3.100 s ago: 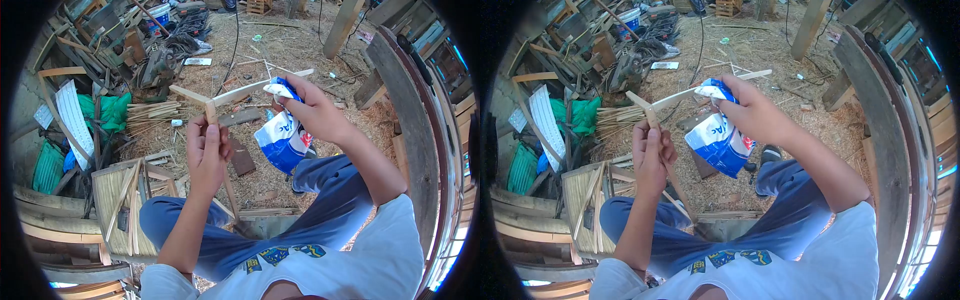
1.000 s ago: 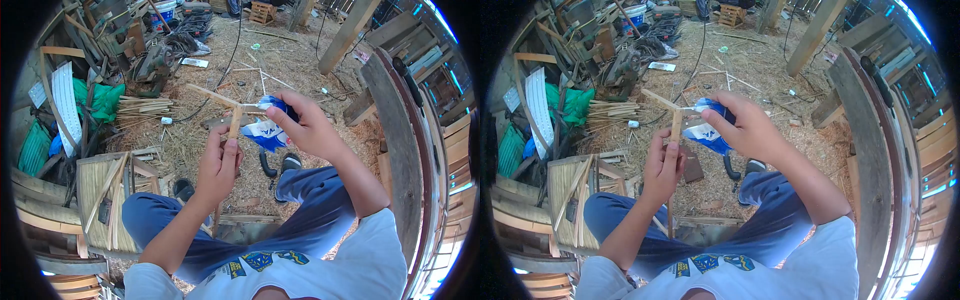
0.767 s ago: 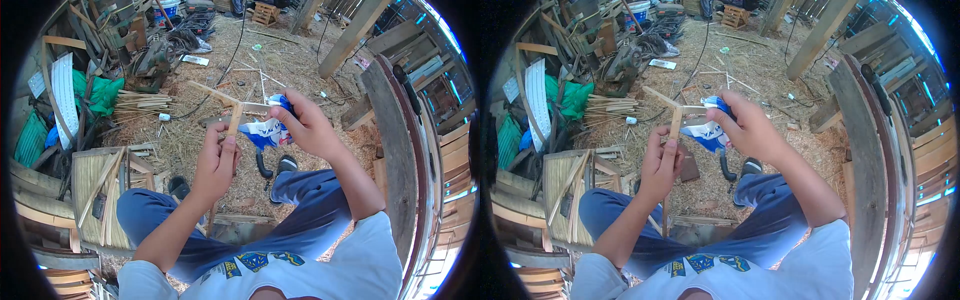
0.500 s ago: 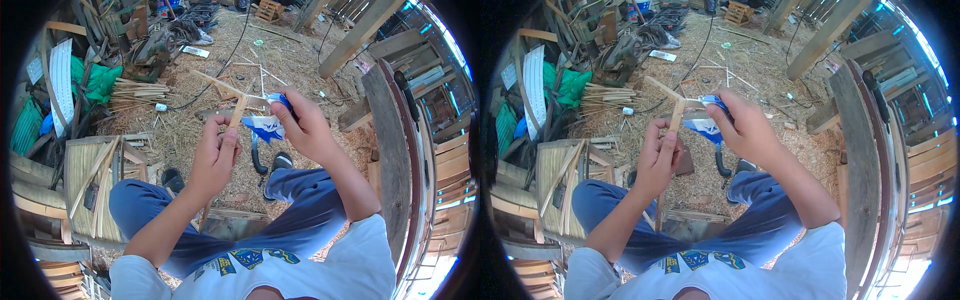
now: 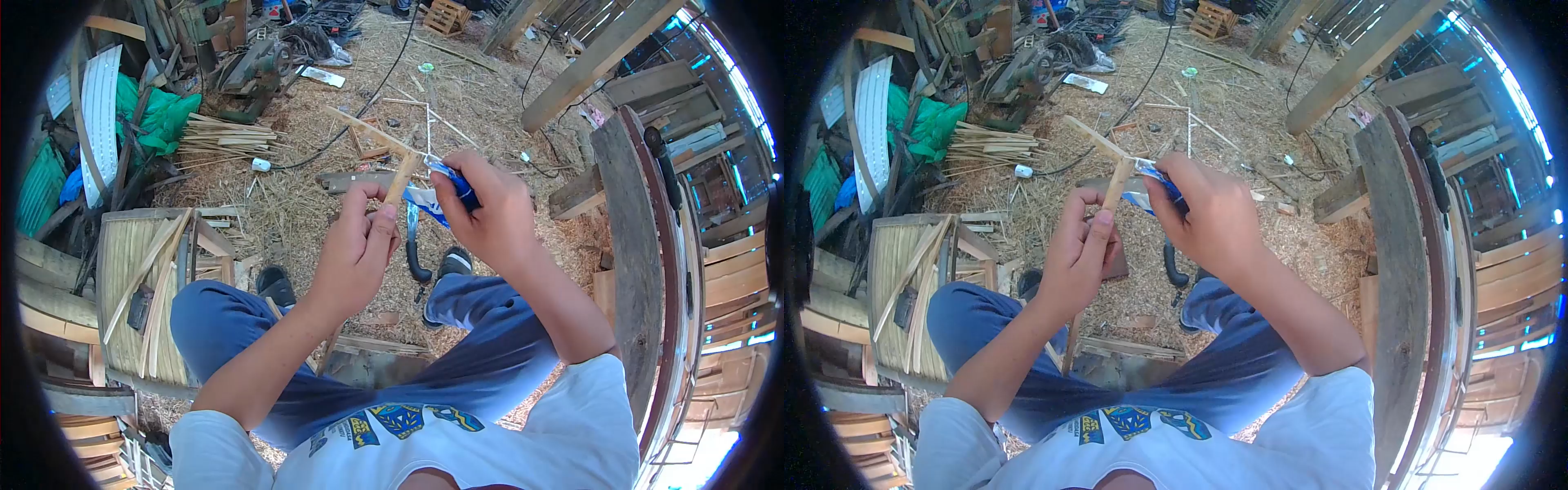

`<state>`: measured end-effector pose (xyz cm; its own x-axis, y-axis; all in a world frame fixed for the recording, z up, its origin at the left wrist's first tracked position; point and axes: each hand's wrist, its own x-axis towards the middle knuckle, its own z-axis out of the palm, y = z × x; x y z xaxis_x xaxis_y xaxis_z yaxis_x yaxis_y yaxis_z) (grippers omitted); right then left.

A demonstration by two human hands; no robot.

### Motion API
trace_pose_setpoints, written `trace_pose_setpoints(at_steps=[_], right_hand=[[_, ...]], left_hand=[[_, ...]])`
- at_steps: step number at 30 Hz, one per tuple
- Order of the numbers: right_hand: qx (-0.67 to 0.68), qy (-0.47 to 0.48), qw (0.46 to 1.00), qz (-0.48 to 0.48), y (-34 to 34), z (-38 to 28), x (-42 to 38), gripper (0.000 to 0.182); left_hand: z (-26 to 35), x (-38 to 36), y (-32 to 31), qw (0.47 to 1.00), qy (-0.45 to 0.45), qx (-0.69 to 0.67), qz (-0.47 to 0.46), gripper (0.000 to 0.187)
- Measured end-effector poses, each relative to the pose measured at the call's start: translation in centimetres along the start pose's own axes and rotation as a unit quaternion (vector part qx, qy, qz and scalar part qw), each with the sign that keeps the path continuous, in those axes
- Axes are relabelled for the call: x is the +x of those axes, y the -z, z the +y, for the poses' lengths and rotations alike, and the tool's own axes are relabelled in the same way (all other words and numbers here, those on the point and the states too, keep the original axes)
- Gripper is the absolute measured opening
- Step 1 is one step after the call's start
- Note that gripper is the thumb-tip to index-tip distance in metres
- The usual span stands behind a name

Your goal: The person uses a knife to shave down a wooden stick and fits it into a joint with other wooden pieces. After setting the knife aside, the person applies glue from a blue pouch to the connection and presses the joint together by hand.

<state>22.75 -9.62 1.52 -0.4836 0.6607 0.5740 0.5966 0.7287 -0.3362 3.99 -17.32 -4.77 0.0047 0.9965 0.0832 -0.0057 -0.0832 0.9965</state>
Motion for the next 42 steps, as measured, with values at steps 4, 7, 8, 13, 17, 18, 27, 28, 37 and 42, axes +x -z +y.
trace_pose_setpoints(at_steps=[4,7,8,13,17,18,27,28,37,42], right_hand=[[-0.012,-0.006,1.0,-0.001,-0.19,-0.14,-0.22,0.017],[-0.017,-0.018,1.0,0.003,-0.24,-0.5,-0.28,0.016],[-0.016,-0.02,1.0,0.008,-0.25,-0.55,-0.29,0.014],[-0.017,-0.021,1.0,0.011,-0.3,-0.46,-0.4,0.014],[-0.019,-0.009,1.0,0.022,-0.29,-0.38,-0.28,0.017],[-0.022,-0.008,0.999,0.022,-0.2,-0.4,-0.24,0.018],[-0.027,-0.018,0.999,0.019,-0.06,-0.64,-0.37,0.016],[-0.027,-0.016,0.999,0.017,-0.07,-0.64,-0.35,0.016],[-0.017,-0.02,1.0,0.008,-0.02,-0.72,-0.17,0.015],[-0.036,0.014,0.999,0.01,-0.23,-0.78,-0.05,0.015]], left_hand=[[0.06,-0.03,-0.13,1.0,-0.01,0.006,0.003,0.023],[-0.03,-0.07,-0.17,1.0,-0.012,0.008,0.001,0.023],[0.03,-0.11,-0.19,1.0,-0.011,0.012,0.003,0.023],[0.14,-0.15,-0.26,1.0,-0.014,0.008,0.008,0.023],[0.0,-0.15,-0.15,1.0,-0.003,-0.004,-0.004,0.023],[-0.02,-0.17,-0.17,1.0,-0.005,0.001,-0.004,0.023],[0.41,-0.34,-0.29,1.0,-0.013,0.004,-0.008,0.022],[0.41,-0.35,-0.27,1.0,-0.014,0.007,-0.009,0.022],[0.03,-0.23,-0.28,1.0,-0.012,-0.004,-0.014,0.023],[0.06,-0.19,-0.35,1.0,-0.012,-0.004,-0.006,0.024]])
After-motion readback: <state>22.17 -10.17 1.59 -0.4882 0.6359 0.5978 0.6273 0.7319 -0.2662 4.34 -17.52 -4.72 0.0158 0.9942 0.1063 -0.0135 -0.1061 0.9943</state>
